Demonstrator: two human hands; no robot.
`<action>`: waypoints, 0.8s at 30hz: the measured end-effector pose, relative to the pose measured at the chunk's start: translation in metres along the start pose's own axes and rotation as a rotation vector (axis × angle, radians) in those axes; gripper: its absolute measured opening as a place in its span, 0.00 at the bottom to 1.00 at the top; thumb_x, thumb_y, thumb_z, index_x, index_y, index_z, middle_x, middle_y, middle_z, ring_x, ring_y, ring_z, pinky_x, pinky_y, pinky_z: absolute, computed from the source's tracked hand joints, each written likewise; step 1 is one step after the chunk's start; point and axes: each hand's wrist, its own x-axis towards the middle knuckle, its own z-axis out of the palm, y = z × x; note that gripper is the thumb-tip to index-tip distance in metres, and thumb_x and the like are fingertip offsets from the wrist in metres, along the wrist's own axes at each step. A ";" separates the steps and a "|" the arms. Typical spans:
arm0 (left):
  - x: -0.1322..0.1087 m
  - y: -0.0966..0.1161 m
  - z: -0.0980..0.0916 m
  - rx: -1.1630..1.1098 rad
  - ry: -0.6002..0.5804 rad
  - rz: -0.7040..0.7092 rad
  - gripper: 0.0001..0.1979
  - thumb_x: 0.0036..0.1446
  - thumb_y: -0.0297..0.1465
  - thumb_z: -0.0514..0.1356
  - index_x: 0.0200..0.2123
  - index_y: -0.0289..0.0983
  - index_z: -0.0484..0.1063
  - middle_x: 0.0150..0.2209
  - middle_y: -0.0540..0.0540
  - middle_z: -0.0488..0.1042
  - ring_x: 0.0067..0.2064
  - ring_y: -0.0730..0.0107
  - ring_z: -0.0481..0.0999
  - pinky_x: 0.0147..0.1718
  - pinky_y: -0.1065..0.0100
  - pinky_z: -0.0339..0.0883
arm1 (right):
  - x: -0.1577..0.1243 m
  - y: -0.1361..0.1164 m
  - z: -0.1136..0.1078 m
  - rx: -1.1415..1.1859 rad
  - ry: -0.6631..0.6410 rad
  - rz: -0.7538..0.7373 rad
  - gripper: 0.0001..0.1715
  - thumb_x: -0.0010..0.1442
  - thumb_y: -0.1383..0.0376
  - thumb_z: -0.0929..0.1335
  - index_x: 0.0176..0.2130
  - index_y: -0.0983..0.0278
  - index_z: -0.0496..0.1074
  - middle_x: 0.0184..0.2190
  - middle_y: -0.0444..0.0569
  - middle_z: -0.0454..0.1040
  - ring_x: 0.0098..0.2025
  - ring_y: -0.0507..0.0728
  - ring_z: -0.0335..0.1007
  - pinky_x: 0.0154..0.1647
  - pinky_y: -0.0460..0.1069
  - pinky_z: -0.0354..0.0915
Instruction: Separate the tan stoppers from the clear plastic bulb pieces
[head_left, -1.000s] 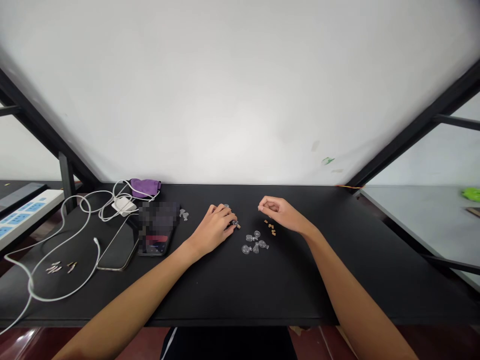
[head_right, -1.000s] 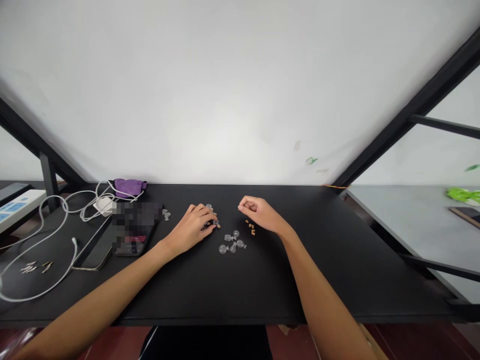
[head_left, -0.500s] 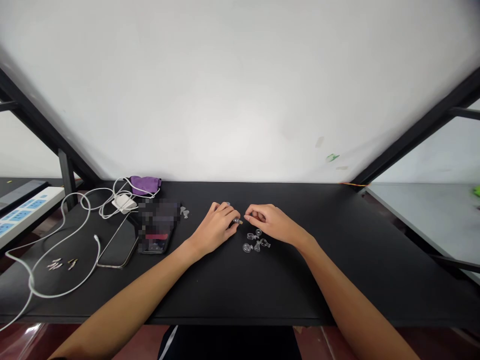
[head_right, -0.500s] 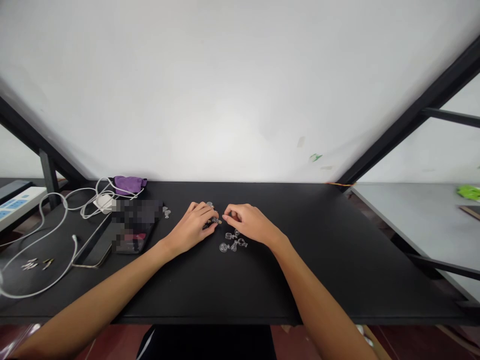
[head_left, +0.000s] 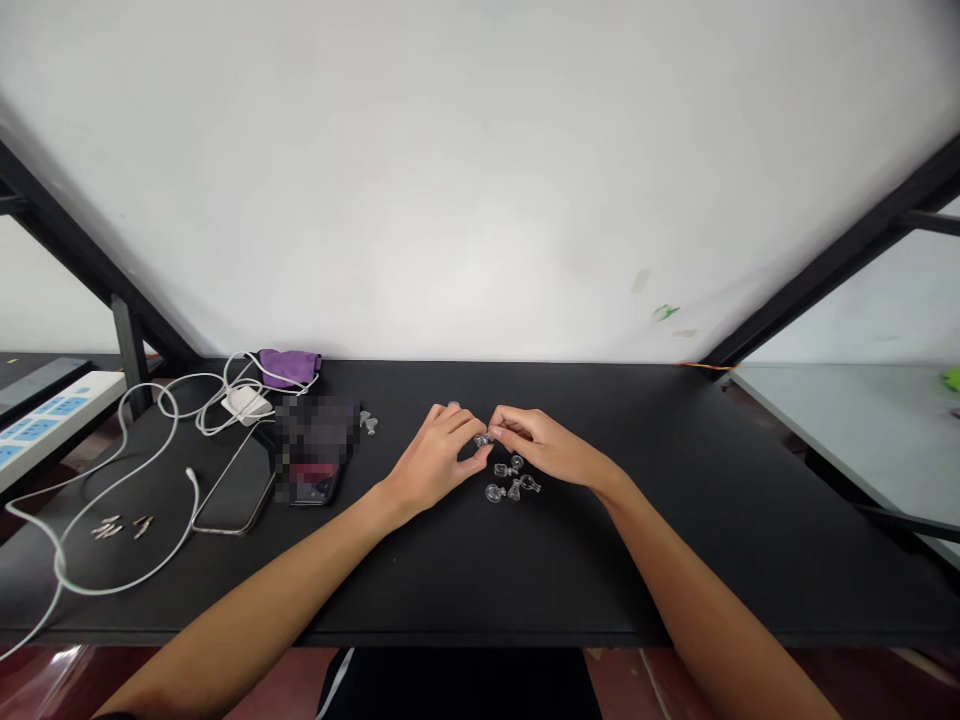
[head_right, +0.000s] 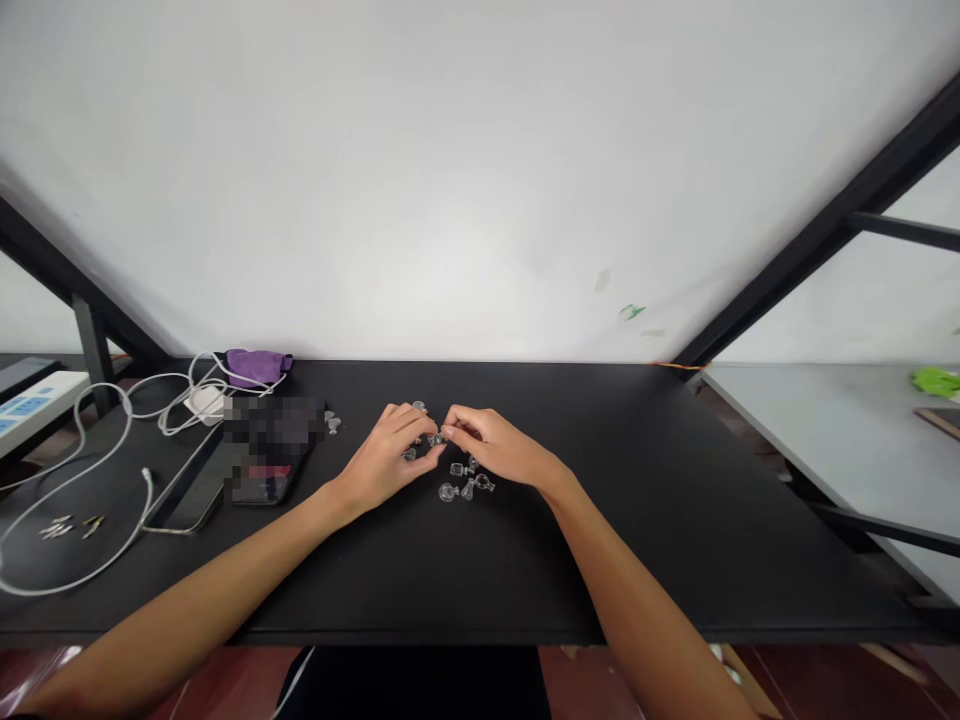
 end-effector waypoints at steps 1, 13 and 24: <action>0.000 0.001 0.001 -0.010 0.000 -0.002 0.04 0.68 0.29 0.61 0.38 0.39 0.67 0.34 0.50 0.72 0.38 0.66 0.68 0.42 0.63 0.60 | 0.000 0.000 -0.001 -0.001 -0.008 0.001 0.18 0.73 0.52 0.62 0.36 0.60 0.67 0.26 0.40 0.63 0.28 0.52 0.56 0.31 0.49 0.55; 0.000 -0.013 -0.014 -0.070 -0.311 0.068 0.03 0.68 0.33 0.62 0.43 0.41 0.74 0.41 0.48 0.77 0.48 0.64 0.75 0.52 0.62 0.62 | -0.010 0.035 -0.043 -0.061 0.049 0.130 0.19 0.67 0.48 0.65 0.39 0.60 0.67 0.29 0.43 0.68 0.31 0.54 0.62 0.34 0.50 0.60; -0.001 -0.018 -0.011 -0.116 -0.425 0.092 0.11 0.66 0.42 0.64 0.45 0.42 0.78 0.43 0.47 0.79 0.49 0.62 0.75 0.57 0.59 0.58 | -0.010 0.060 -0.054 -0.024 -0.092 0.145 0.25 0.62 0.44 0.69 0.39 0.64 0.71 0.29 0.46 0.74 0.31 0.54 0.66 0.35 0.50 0.60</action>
